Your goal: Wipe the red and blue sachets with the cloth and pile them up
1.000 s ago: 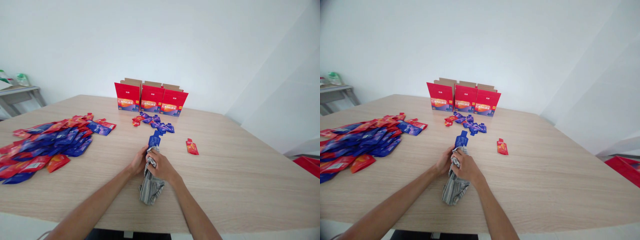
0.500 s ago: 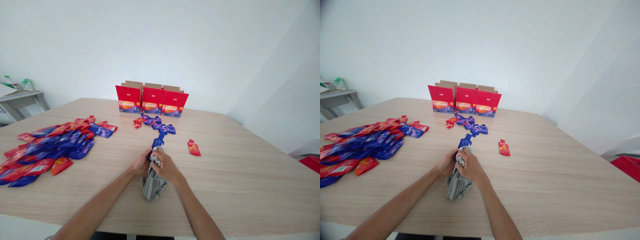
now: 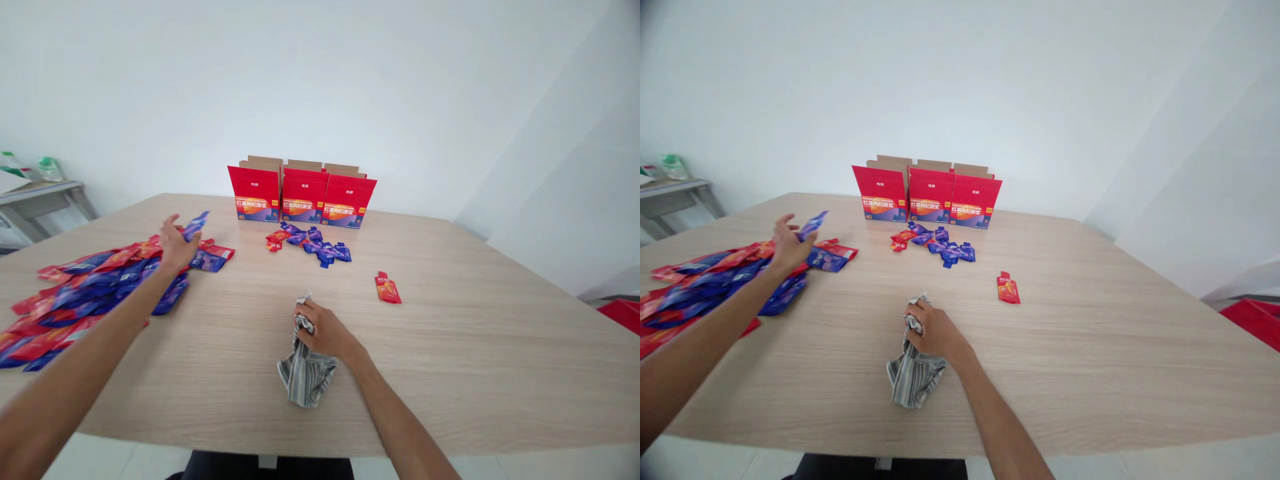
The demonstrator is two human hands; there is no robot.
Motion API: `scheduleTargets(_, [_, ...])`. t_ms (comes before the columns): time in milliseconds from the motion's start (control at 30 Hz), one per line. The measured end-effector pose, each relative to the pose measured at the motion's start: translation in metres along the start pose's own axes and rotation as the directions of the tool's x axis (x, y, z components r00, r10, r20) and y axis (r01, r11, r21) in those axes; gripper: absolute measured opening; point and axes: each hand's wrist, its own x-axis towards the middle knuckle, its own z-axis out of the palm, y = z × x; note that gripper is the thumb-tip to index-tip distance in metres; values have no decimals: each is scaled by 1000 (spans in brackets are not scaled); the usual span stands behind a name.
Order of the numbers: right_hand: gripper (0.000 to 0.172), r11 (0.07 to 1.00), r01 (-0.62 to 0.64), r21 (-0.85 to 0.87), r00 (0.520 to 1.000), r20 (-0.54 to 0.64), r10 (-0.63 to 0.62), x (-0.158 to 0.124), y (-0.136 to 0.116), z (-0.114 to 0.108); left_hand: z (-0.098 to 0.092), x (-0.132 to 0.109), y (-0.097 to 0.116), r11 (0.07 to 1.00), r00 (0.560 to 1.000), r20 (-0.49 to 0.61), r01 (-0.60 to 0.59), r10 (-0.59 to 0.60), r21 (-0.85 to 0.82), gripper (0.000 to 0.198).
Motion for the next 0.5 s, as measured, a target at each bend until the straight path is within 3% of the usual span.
scheduleTargets(100, [24,1000,-5,-9,1000,0,5,0,0,1,-36,31,-28,948,989,-40,151,-146,280,75])
scheduleTargets(200, [23,1000,-20,-20,1000,2,20,0,-1,1,-57,38,-47,859,960,-5,252,-280,446,77])
scheduleTargets(333, [22,999,-30,-19,999,10,30,0,-1,0,-63,33,-57,763,909,42,322,-414,561,77])
scheduleTargets(500, [24,999,-33,-17,999,15,33,-1,1,0,-64,37,-59,739,891,137,264,-433,620,78])
